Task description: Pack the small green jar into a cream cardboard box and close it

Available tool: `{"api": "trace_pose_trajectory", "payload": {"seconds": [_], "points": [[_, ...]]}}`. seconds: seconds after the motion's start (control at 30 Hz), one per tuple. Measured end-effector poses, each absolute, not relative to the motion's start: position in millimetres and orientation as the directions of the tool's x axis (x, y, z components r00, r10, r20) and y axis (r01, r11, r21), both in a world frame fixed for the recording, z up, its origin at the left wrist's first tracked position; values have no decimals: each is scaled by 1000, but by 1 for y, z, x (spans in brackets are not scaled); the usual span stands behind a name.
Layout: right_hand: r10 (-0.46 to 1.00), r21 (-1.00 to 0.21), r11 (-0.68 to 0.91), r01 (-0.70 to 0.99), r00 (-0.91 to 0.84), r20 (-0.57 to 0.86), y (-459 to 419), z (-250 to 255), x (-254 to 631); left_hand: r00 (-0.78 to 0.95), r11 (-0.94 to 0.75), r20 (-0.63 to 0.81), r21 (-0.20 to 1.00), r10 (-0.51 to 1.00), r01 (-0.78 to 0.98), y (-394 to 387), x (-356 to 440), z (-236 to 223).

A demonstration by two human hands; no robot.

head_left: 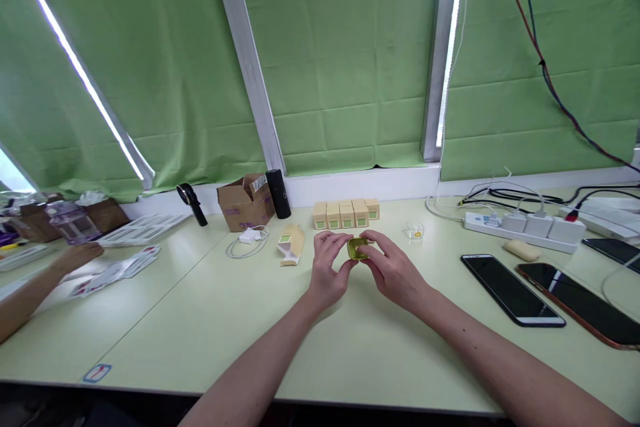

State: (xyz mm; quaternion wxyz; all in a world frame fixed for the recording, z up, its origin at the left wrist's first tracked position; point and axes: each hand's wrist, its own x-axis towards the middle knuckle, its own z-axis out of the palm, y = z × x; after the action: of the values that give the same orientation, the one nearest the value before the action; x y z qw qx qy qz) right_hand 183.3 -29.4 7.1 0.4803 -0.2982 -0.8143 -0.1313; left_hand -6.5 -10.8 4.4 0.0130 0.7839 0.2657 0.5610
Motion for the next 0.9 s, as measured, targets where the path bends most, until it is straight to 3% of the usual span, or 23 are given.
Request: {"api": "trace_pose_trajectory", "payload": {"seconds": [0.9], "points": [[361,-75,786,613,-357,861,-29,6,182,226,-849,867,326,443,415,-10,-7,2]]}}
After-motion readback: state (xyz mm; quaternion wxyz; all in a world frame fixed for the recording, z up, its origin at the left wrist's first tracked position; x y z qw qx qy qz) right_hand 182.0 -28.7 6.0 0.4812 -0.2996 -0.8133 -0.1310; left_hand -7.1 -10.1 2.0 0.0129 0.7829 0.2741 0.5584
